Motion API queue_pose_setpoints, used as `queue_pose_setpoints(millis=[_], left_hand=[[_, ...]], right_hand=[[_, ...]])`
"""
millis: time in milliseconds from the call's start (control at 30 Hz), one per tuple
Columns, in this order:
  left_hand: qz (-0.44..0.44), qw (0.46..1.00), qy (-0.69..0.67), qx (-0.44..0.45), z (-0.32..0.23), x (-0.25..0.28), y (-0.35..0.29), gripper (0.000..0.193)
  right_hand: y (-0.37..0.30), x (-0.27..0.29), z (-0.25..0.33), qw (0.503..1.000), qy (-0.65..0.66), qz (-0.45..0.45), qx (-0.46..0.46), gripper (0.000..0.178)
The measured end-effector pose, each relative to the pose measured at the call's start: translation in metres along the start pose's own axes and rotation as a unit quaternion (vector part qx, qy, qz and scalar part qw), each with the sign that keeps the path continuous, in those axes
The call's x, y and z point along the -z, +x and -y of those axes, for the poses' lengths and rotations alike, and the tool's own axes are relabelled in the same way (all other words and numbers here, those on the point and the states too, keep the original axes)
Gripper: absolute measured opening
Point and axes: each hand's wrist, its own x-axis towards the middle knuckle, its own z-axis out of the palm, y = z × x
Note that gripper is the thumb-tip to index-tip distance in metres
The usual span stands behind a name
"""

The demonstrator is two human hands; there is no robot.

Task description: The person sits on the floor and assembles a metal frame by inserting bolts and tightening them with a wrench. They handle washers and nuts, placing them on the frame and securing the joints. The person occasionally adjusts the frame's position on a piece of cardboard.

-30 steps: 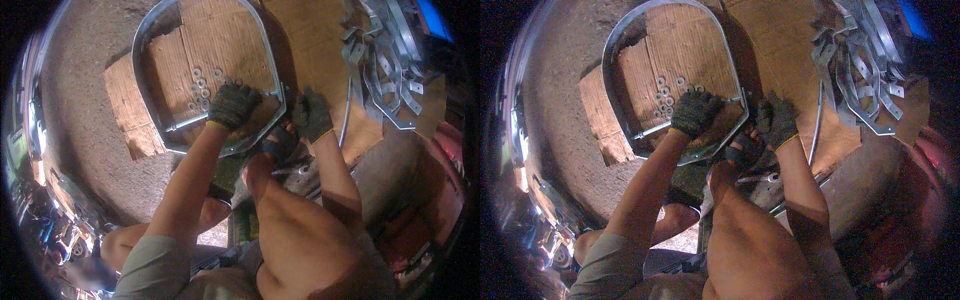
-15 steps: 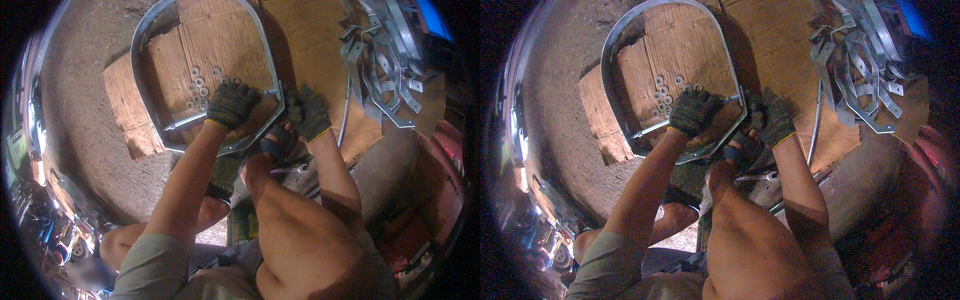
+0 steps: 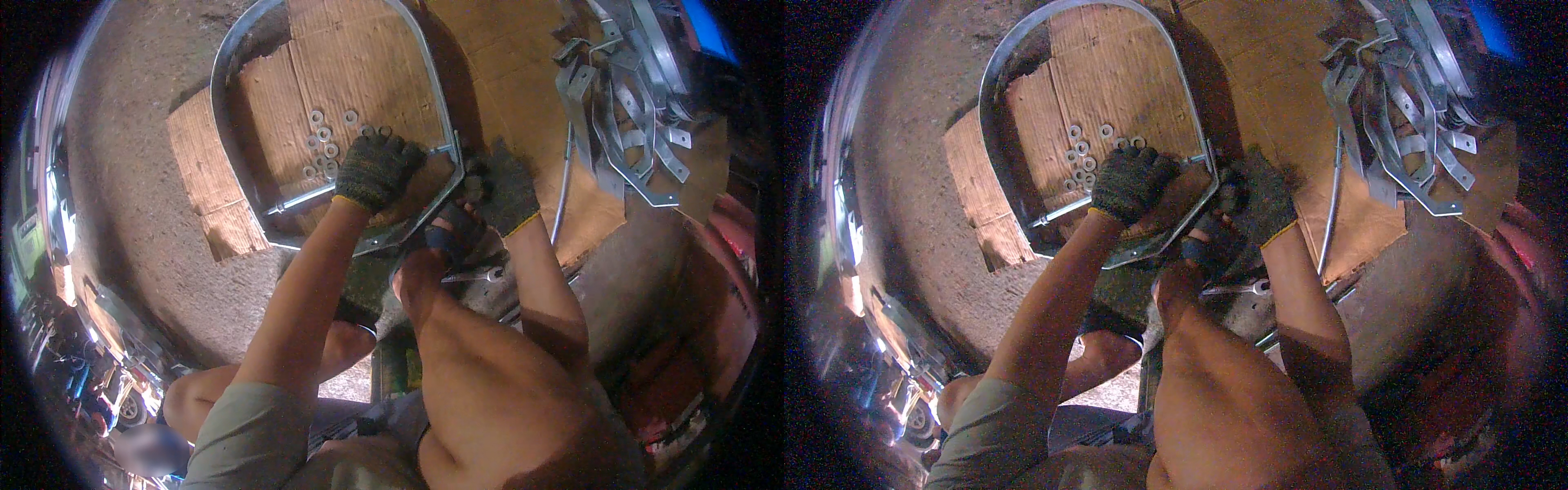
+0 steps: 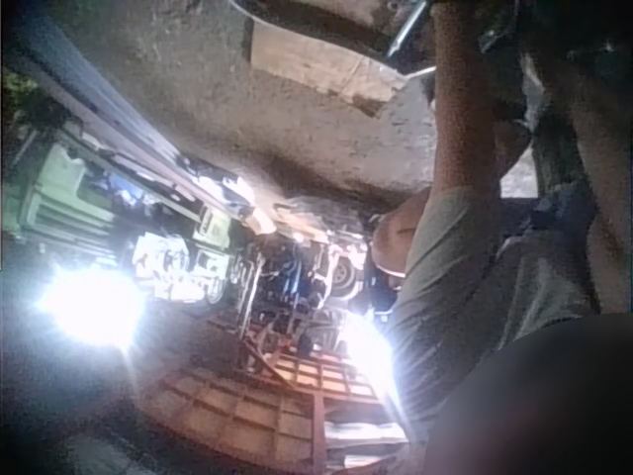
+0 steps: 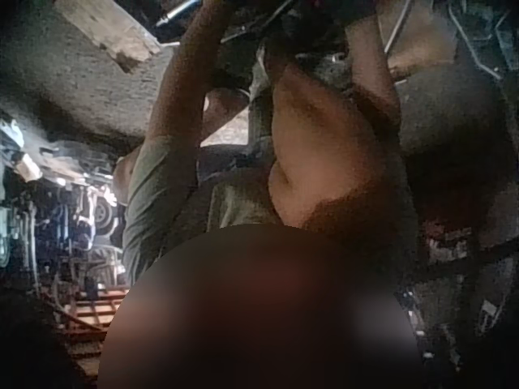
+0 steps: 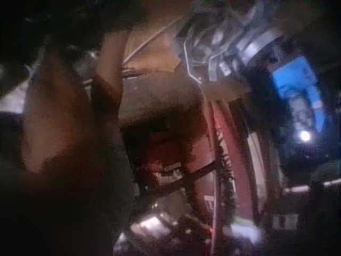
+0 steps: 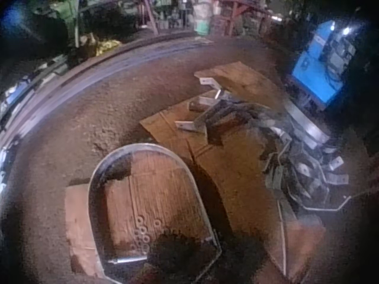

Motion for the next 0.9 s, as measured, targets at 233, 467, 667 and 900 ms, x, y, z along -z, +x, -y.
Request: queue_pose_setpoints(millis=[233, 467, 667, 900], left_hand=[[-0.003, 1.0, -0.017, 0.009, -0.004, -0.002, 0.003, 0.021], [-0.004, 1.0, -0.005, -0.02, 0.003, 0.002, -0.001, 0.026], [-0.045, 0.999, -0.01, -0.017, 0.006, -0.005, -0.002, 0.025], [0.003, 1.0, -0.014, 0.018, 0.002, -0.003, -0.001, 0.021]], right_hand=[[0.026, 0.045, -0.012, 0.954, -0.226, 0.037, 0.193, 0.032], [0.003, -0.004, -0.002, 0.999, 0.02, 0.021, -0.018, 0.03], [0.004, 0.0, 0.0, 0.996, 0.056, 0.062, -0.032, 0.033], [-0.01, -0.024, -0.006, 0.996, 0.011, -0.046, 0.074, 0.038]])
